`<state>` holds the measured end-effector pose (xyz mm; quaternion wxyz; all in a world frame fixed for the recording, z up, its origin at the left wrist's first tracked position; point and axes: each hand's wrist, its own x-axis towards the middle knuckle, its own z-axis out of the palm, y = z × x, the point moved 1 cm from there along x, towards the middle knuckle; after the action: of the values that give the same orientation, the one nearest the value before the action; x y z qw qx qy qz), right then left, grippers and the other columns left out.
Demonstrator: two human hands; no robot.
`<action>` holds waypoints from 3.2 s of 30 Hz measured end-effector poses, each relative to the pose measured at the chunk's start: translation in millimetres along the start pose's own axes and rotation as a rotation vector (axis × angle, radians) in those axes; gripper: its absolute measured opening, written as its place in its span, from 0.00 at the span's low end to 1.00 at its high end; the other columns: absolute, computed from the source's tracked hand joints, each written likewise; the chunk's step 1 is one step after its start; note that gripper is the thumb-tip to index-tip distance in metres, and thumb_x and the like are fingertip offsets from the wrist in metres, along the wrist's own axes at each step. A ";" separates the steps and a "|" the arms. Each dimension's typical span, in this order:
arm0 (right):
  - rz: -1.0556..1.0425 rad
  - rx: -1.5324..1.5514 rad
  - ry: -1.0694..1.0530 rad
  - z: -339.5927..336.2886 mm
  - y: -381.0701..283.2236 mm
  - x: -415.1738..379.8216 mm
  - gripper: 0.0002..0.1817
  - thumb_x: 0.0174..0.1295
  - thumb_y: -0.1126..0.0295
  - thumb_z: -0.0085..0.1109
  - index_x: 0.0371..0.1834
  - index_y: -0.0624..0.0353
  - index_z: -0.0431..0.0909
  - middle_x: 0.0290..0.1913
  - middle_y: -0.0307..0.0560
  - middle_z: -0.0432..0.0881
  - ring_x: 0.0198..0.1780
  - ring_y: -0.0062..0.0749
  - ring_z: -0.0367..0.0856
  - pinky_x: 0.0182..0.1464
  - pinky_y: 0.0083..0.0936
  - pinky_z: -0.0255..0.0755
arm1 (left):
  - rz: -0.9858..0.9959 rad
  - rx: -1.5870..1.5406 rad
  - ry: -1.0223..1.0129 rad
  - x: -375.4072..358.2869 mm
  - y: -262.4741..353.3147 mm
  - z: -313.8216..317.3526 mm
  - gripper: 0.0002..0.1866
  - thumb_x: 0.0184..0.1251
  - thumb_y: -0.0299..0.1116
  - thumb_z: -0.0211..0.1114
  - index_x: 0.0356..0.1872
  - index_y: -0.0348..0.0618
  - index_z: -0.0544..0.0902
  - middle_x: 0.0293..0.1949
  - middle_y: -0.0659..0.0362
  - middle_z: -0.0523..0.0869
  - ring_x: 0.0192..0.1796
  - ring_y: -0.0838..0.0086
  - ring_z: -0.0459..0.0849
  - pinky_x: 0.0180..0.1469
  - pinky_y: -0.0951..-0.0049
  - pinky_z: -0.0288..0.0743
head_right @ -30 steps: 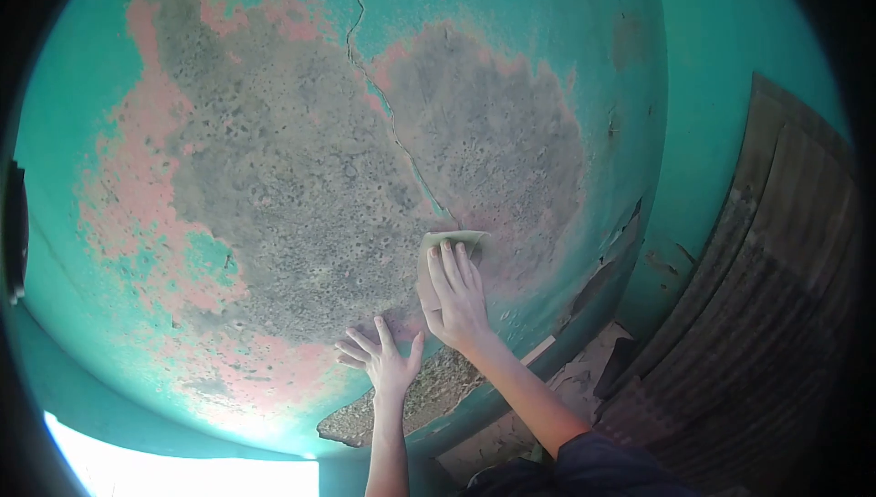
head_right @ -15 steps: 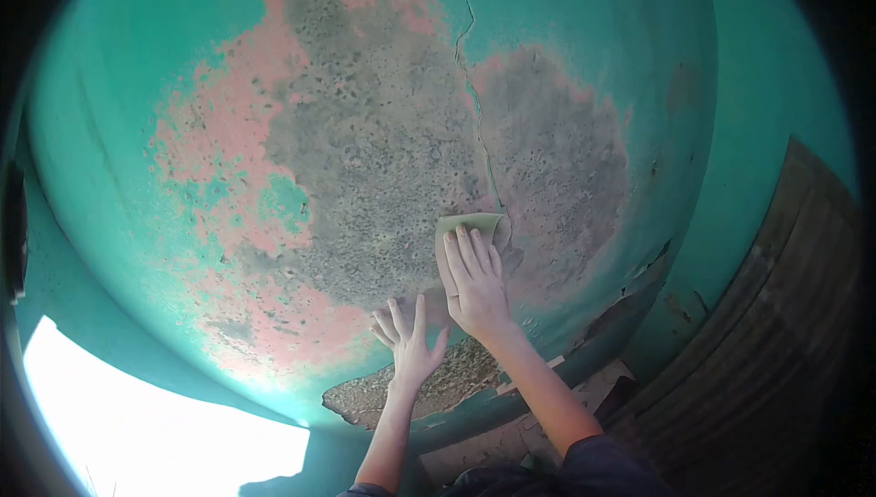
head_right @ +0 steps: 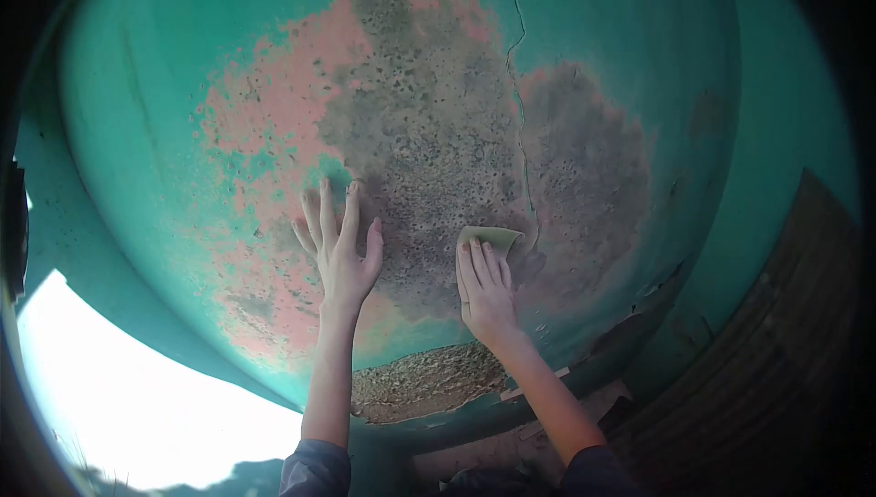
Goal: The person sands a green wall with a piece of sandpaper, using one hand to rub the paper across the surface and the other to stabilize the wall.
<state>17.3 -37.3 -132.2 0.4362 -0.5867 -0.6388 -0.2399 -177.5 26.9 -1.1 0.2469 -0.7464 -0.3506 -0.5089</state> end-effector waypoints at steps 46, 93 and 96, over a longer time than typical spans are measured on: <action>-0.443 -0.246 -0.072 -69.9 -25.6 149.0 0.42 0.65 0.62 0.57 0.82 0.59 0.55 0.82 0.55 0.58 0.82 0.50 0.56 0.81 0.53 0.49 | -0.084 0.123 0.064 -13.8 -34.7 3.6 0.29 0.81 0.46 0.47 0.80 0.60 0.65 0.83 0.52 0.55 0.84 0.48 0.44 0.80 0.38 0.26; -0.475 -0.233 0.071 -95.5 -39.2 181.2 0.42 0.64 0.53 0.59 0.81 0.57 0.60 0.81 0.49 0.61 0.80 0.47 0.60 0.77 0.56 0.54 | 0.077 0.329 0.276 110.6 -35.4 -18.0 0.32 0.76 0.45 0.52 0.80 0.71 0.63 0.82 0.65 0.61 0.83 0.63 0.56 0.81 0.45 0.45; -0.520 -0.220 0.069 -105.3 -62.0 208.6 0.44 0.60 0.55 0.60 0.81 0.57 0.60 0.81 0.48 0.62 0.80 0.46 0.60 0.78 0.55 0.53 | 0.064 0.339 0.254 105.1 -35.4 -17.6 0.32 0.76 0.44 0.50 0.81 0.66 0.62 0.82 0.64 0.60 0.83 0.61 0.56 0.81 0.46 0.45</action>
<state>1.2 -23.0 108.7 0.3153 -0.4384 -0.7226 -0.4315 -190.4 65.0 103.7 0.4270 -0.6349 -0.3734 -0.5244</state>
